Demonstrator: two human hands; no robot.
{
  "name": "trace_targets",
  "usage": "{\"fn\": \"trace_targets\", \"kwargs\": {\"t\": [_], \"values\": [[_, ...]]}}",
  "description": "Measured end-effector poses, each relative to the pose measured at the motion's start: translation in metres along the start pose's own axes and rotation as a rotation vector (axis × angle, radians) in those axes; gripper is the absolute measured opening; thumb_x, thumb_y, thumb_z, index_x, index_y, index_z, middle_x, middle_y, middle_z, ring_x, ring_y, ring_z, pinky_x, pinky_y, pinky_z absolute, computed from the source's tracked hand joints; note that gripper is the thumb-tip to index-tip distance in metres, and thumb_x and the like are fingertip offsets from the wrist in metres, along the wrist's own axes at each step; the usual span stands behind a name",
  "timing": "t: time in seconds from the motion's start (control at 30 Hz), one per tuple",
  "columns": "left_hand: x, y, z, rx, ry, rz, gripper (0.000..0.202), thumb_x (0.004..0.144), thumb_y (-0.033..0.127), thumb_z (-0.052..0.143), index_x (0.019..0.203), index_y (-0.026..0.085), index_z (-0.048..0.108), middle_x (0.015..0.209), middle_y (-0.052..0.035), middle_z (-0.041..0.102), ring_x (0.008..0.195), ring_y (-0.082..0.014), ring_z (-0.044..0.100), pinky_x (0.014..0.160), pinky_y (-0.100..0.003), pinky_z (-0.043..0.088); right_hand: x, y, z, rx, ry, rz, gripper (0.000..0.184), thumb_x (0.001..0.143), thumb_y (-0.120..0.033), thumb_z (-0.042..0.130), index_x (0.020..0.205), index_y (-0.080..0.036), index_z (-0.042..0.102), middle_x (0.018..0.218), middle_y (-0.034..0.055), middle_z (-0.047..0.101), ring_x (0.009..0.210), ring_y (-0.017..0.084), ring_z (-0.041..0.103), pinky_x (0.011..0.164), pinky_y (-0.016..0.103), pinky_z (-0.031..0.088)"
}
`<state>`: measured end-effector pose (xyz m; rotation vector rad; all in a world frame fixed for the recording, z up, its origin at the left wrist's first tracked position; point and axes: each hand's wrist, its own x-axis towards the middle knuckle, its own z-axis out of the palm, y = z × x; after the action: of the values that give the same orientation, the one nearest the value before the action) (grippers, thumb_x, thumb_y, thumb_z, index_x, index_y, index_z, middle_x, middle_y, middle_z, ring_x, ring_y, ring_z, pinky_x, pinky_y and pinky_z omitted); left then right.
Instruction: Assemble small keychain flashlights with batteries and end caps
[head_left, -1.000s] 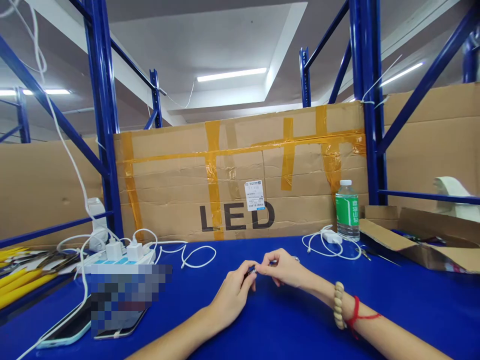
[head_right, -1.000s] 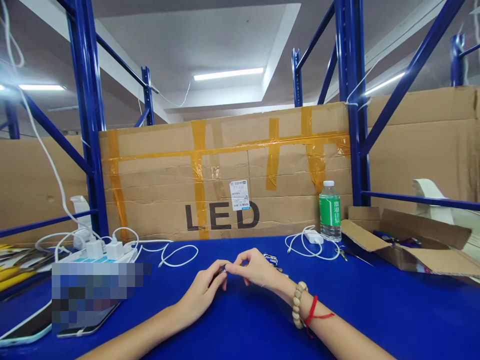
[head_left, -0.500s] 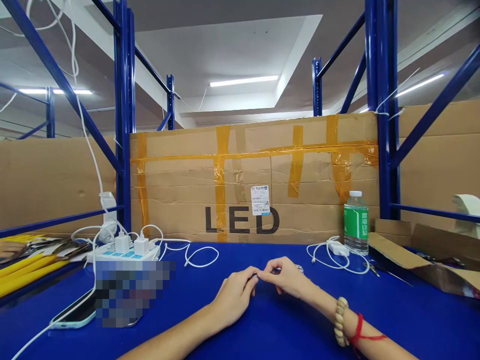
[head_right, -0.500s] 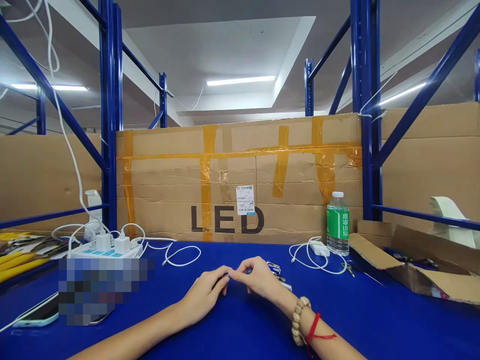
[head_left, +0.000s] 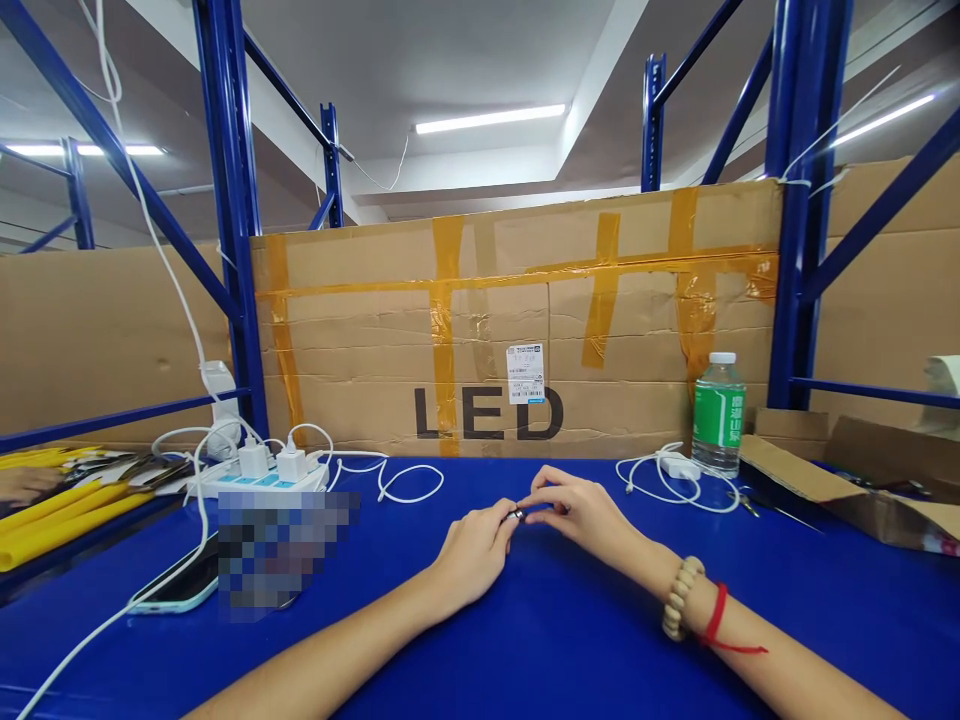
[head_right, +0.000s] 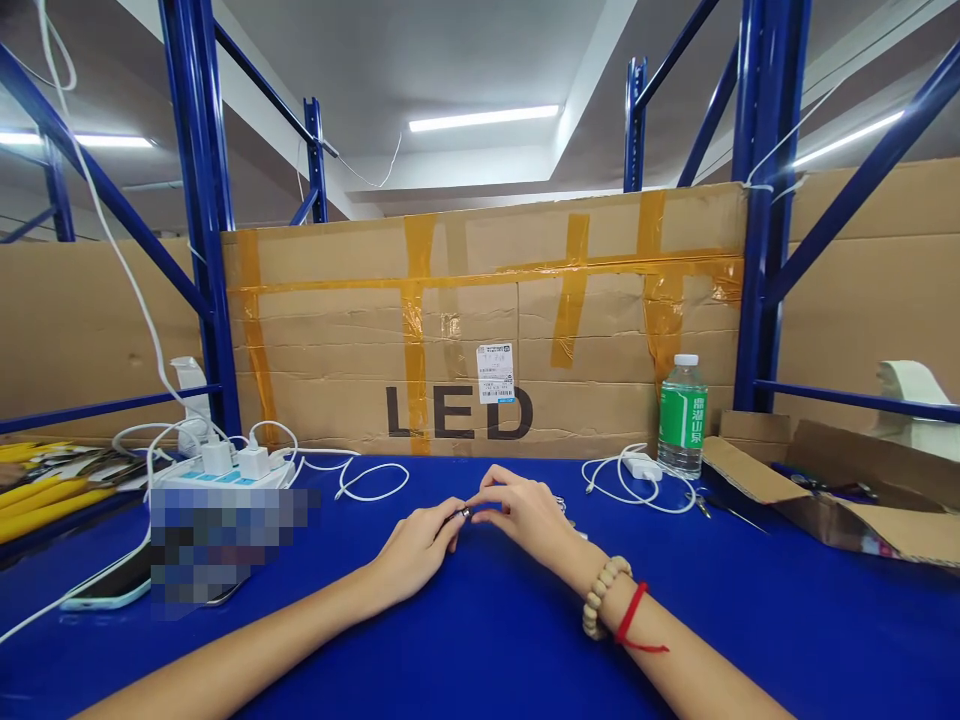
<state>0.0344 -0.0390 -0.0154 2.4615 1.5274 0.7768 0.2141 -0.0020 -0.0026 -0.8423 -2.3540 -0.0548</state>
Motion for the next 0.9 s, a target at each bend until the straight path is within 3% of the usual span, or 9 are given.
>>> {"fn": "trace_targets", "kwargs": {"t": [0.47,0.9], "values": [[0.0006,-0.0007,0.0009,-0.030,0.002,-0.003,0.028,0.092,0.029,0.024,0.082,0.022,0.049,0.070,0.0028,0.061,0.067,-0.0133,0.058,0.057,-0.022,0.034,0.0003,0.0005,0.0017,-0.024,0.042,-0.017,0.017,0.082,-0.033,0.055,0.090,-0.025,0.068,0.089,0.0009,0.059,0.054,0.006,0.049,0.054,0.020,0.039],[0.0010,-0.0013,0.0057,-0.198,-0.013,-0.055,0.030,0.092,0.031,0.023,0.088,0.022,0.051,0.068,0.0044,0.062,0.067,-0.0119,0.057,0.061,-0.021,0.036,0.0004,0.0036,0.0031,0.036,0.050,-0.045,0.016,0.083,-0.023,0.053,0.088,-0.023,0.068,0.086,0.0018,0.059,0.068,0.010,0.056,0.061,0.021,0.042]]}}
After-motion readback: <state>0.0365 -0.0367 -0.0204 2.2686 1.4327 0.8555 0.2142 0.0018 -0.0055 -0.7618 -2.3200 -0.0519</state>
